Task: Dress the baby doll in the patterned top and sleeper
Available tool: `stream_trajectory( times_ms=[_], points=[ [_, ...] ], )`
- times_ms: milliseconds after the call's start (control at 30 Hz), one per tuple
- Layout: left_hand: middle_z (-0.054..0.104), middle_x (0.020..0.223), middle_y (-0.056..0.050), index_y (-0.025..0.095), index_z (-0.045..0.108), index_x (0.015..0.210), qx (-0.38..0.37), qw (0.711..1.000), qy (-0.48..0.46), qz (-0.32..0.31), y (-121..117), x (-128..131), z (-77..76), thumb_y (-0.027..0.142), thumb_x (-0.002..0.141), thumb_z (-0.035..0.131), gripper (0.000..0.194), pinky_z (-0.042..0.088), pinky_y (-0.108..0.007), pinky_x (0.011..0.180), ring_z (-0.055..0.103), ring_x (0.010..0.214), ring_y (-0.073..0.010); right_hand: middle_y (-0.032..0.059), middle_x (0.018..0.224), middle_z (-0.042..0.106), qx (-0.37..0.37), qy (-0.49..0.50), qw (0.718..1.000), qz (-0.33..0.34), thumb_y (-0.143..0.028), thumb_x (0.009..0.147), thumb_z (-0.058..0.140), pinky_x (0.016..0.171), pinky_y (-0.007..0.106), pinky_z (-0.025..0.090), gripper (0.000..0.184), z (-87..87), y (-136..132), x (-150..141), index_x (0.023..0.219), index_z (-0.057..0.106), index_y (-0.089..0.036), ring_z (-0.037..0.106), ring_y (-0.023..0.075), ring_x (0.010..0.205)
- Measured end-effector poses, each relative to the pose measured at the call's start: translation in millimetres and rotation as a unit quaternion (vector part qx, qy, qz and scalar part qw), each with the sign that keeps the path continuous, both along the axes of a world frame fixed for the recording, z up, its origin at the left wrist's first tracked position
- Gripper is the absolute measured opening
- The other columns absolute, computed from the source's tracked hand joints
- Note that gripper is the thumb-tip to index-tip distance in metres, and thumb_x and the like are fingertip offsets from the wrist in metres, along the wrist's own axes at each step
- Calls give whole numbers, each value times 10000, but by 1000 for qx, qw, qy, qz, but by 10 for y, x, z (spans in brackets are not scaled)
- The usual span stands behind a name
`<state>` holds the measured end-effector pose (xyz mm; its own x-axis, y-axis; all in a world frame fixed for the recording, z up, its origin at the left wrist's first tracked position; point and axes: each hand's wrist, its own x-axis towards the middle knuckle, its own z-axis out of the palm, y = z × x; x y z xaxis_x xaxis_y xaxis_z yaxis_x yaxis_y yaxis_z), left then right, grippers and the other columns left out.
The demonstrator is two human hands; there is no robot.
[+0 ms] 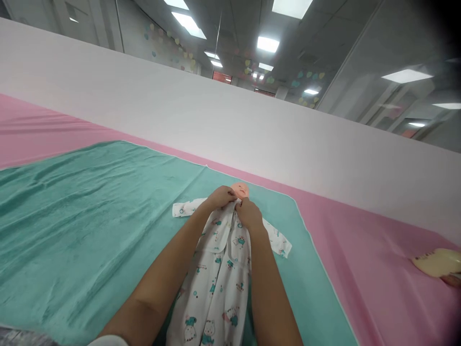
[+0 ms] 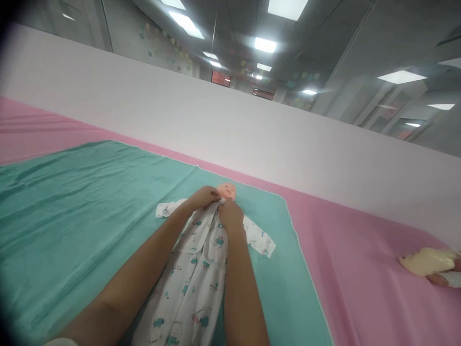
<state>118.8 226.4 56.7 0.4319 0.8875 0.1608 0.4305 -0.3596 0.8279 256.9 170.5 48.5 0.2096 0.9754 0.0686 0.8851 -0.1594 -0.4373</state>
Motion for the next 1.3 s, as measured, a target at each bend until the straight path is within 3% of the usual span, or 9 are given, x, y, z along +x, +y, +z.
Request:
stream_trajectory(
  times_ms=[133,300,433,567,667,900,1000,1300],
  points=[
    [546,557,17,134,622,654,-61,996,-61,12,-49,-87,25,237,685,563,122,306,-201,443,406,455,-70,94,773,585,37,62,997,-34,-368,759,476,627,304,352,197,-70,58,-7,749,537,-181,543,240,759],
    [563,572,-9,127,612,641,-131,982,-135,15,-99,-75,71,207,673,587,90,365,-184,451,496,522,-87,11,570,504,90,211,973,-33,-306,670,531,551,261,337,184,-145,76,157,536,471,-194,478,159,607],
    [574,576,-9,126,607,629,-170,967,-191,10,-122,1,72,195,682,604,87,427,-193,497,523,533,-85,-18,568,531,122,379,917,-23,-388,691,550,492,239,369,211,-198,68,224,650,567,-182,453,110,509],
    [599,593,-9,120,621,649,-204,945,-256,20,-138,107,36,190,711,610,94,481,-206,591,553,560,-80,-11,611,598,149,503,851,-29,-376,627,645,552,245,450,226,-263,118,193,706,637,-165,529,118,554],
    [620,592,-10,117,645,663,-217,937,-272,24,-138,172,15,174,704,630,72,505,-223,649,574,577,-86,-3,649,632,161,564,809,-27,-367,605,685,626,266,495,232,-292,142,177,719,662,-166,569,129,597],
    [633,582,-2,116,648,650,-218,938,-268,17,-87,248,-48,147,717,629,76,514,-217,631,581,552,-84,16,785,682,166,648,743,8,-313,579,751,765,274,507,227,-362,111,210,749,702,-171,612,143,727],
    [643,599,-9,115,629,664,-227,940,-254,18,-69,236,-63,177,721,650,87,513,-220,612,594,548,-89,14,789,682,172,650,741,7,-310,579,752,781,280,503,229,-389,123,216,754,706,-170,611,147,742],
    [638,600,-10,113,582,663,-214,953,-214,5,-107,206,-11,198,732,670,140,512,-213,617,594,551,-81,14,768,667,175,611,772,9,-361,587,733,730,292,503,274,-404,119,206,780,689,-172,601,153,716]
  ],
)
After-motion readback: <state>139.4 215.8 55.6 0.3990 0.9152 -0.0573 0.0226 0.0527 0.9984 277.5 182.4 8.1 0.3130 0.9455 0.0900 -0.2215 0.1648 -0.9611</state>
